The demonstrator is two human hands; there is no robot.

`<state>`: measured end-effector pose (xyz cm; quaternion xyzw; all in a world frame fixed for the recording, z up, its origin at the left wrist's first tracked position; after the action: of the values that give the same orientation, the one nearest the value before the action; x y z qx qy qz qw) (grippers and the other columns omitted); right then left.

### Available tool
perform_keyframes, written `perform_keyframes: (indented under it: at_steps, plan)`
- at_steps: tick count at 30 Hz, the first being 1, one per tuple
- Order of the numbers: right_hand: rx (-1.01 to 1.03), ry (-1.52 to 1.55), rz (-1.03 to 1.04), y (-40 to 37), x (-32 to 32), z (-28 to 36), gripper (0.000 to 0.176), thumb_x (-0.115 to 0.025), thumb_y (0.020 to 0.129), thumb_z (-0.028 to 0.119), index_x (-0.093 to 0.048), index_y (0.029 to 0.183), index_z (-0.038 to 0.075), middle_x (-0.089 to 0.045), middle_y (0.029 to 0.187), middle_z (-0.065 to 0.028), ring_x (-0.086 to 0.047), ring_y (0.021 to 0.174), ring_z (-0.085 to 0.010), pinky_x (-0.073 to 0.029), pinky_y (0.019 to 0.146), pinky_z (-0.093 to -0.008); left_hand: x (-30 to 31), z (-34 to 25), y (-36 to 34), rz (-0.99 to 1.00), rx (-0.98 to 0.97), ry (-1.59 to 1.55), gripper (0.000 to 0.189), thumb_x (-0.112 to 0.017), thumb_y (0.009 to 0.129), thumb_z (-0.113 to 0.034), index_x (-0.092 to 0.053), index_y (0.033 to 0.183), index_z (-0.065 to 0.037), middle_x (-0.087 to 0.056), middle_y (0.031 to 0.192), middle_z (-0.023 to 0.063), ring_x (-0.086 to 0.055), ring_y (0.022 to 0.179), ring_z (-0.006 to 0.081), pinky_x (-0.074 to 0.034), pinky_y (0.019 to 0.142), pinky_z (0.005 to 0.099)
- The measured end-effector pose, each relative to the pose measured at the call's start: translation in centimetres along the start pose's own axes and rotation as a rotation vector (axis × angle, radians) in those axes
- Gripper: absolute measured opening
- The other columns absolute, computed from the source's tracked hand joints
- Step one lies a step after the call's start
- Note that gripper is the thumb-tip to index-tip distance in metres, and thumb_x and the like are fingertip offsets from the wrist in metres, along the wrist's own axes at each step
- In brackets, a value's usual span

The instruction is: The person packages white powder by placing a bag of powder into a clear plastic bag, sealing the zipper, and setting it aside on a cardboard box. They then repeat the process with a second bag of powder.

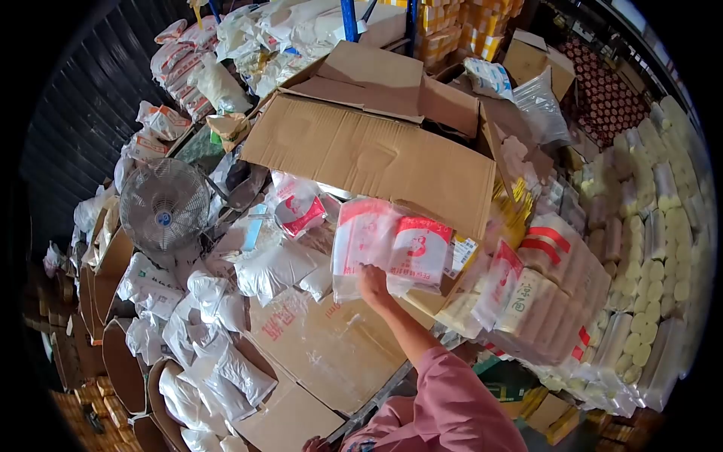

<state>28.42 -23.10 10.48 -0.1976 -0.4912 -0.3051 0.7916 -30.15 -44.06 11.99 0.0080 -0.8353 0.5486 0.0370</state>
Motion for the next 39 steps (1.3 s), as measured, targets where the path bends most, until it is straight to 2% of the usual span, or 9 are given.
perform_keyframes:
  at_steps: [4, 7, 16, 21, 26, 28, 31, 33, 39]
  plan:
    - [0.102, 0.058, 0.108, -0.2, 0.4, 1.0, 0.012, -0.053, 0.079, 0.010, -0.063, 0.082, 0.004, -0.064, 0.077, -0.0232, -0.065, 0.077, -0.0389, -0.051, 0.067, -0.0492, 2.5, 3.1, 2.0, 0.020, -0.015, -0.022, 0.017, -0.060, 0.089, -0.016, -0.064, 0.097, -0.002, -0.066, 0.084, 0.0079, -0.064, 0.075, 0.0211, -0.055, 0.068, 0.0313]
    - [0.098, 0.175, 0.172, 0.4, 3.5, 1.6, 0.013, -0.053, 0.080, 0.009, -0.064, 0.084, 0.003, -0.064, 0.079, -0.0239, -0.063, 0.078, -0.0409, -0.050, 0.068, -0.0488, 2.7, 2.8, 0.0, 0.021, -0.350, 0.322, 0.016, -0.059, 0.090, -0.017, -0.064, 0.094, -0.002, -0.066, 0.086, 0.0085, -0.064, 0.078, 0.0202, -0.055, 0.068, 0.0314]
    - [0.163, 0.322, 0.191, 3.1, 17.3, -0.1, 0.024, -0.056, 0.089, 0.021, -0.061, 0.091, -0.003, -0.061, 0.087, -0.0234, -0.062, 0.086, -0.0353, -0.047, 0.074, -0.0408, 5.3, 4.6, 3.2, -0.025, -0.079, -0.116, 0.022, -0.057, 0.092, -0.020, -0.059, 0.105, -0.002, -0.064, 0.096, 0.0103, -0.063, 0.086, 0.0219, -0.054, 0.071, 0.0319]
    - [0.160, 0.423, -0.070, 3.2, 21.5, -1.1, 0.028, -0.050, 0.094, 0.023, -0.055, 0.090, -0.004, -0.059, 0.089, -0.0255, -0.058, 0.085, -0.0421, -0.045, 0.073, -0.0436, -0.2, -2.0, -1.4, -0.002, -0.098, -0.077, 0.032, -0.054, 0.095, -0.022, -0.055, 0.120, -0.003, -0.062, 0.110, 0.0109, -0.061, 0.097, 0.0237, -0.052, 0.082, 0.0370]
    - [0.298, 0.347, -0.084, -0.2, 28.8, 5.4, 0.029, -0.052, 0.090, 0.015, -0.060, 0.111, -0.003, -0.060, 0.112, -0.0242, -0.058, 0.105, -0.0369, -0.046, 0.088, -0.0403, -3.4, -7.8, 1.4, 0.046, -0.298, 0.060, 0.028, -0.063, 0.087, -0.012, -0.059, 0.111, 0.001, -0.068, 0.093, 0.0119, -0.066, 0.081, 0.0198, -0.053, 0.067, 0.0287]
    - [0.516, 0.342, 0.042, -3.5, 26.7, 9.7, 0.028, -0.053, 0.088, 0.008, -0.060, 0.113, -0.001, -0.060, 0.114, -0.0226, -0.060, 0.099, -0.0328, -0.046, 0.086, -0.0380, -8.2, -13.3, -1.5, 0.138, -0.525, 0.153, 0.046, -0.067, 0.087, -0.015, -0.049, 0.127, -0.002, -0.066, 0.103, 0.0122, -0.064, 0.091, 0.0177, -0.052, 0.075, 0.0281]
    - [0.712, 0.506, 1.240, -15.5, 18.1, 15.5, 0.021, -0.054, 0.088, 0.010, -0.060, 0.102, -0.005, -0.064, 0.107, -0.0167, -0.055, 0.080, -0.0242, -0.046, 0.077, -0.0361, -15.5, -21.4, -8.7, 0.268, -0.762, 0.050, 0.078, -0.079, 0.075, -0.012, -0.036, 0.139, -0.008, -0.053, 0.126, 0.0157, -0.052, 0.115, 0.0222, -0.046, 0.095, 0.0359]
    - [0.976, 0.839, 1.292, -20.4, 19.2, 19.7, 0.021, -0.054, 0.089, 0.016, -0.059, 0.093, -0.004, -0.066, 0.097, -0.0135, -0.055, 0.076, -0.0172, -0.045, 0.068, -0.0323, -15.9, -22.3, -9.7, 0.462, -0.794, 0.007, 0.073, -0.079, 0.071, -0.009, -0.042, 0.134, -0.005, -0.053, 0.126, 0.0161, -0.052, 0.116, 0.0233, -0.045, 0.096, 0.0361]
    - [0.100, 1.246, 1.305, -21.0, 17.8, 18.8, 0.022, -0.054, 0.084, 0.016, -0.056, 0.077, -0.005, -0.064, 0.114, -0.0200, -0.064, 0.080, -0.0216, -0.048, 0.067, -0.0291, -12.9, -18.4, -8.5, 0.810, -0.608, -0.422, 0.024, -0.072, 0.076, -0.002, -0.063, 0.098, -0.001, -0.065, 0.087, 0.0061, -0.062, 0.085, 0.0183, -0.049, 0.077, 0.0295]
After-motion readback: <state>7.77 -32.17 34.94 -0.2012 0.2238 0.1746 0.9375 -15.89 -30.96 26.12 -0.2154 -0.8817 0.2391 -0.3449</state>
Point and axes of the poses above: each hand's wrist, its own y-axis towards the middle knuckle, its own x-axis out of the back of the hand, z = x × y, the point moved 5 cm from there along y, towards the middle knuckle
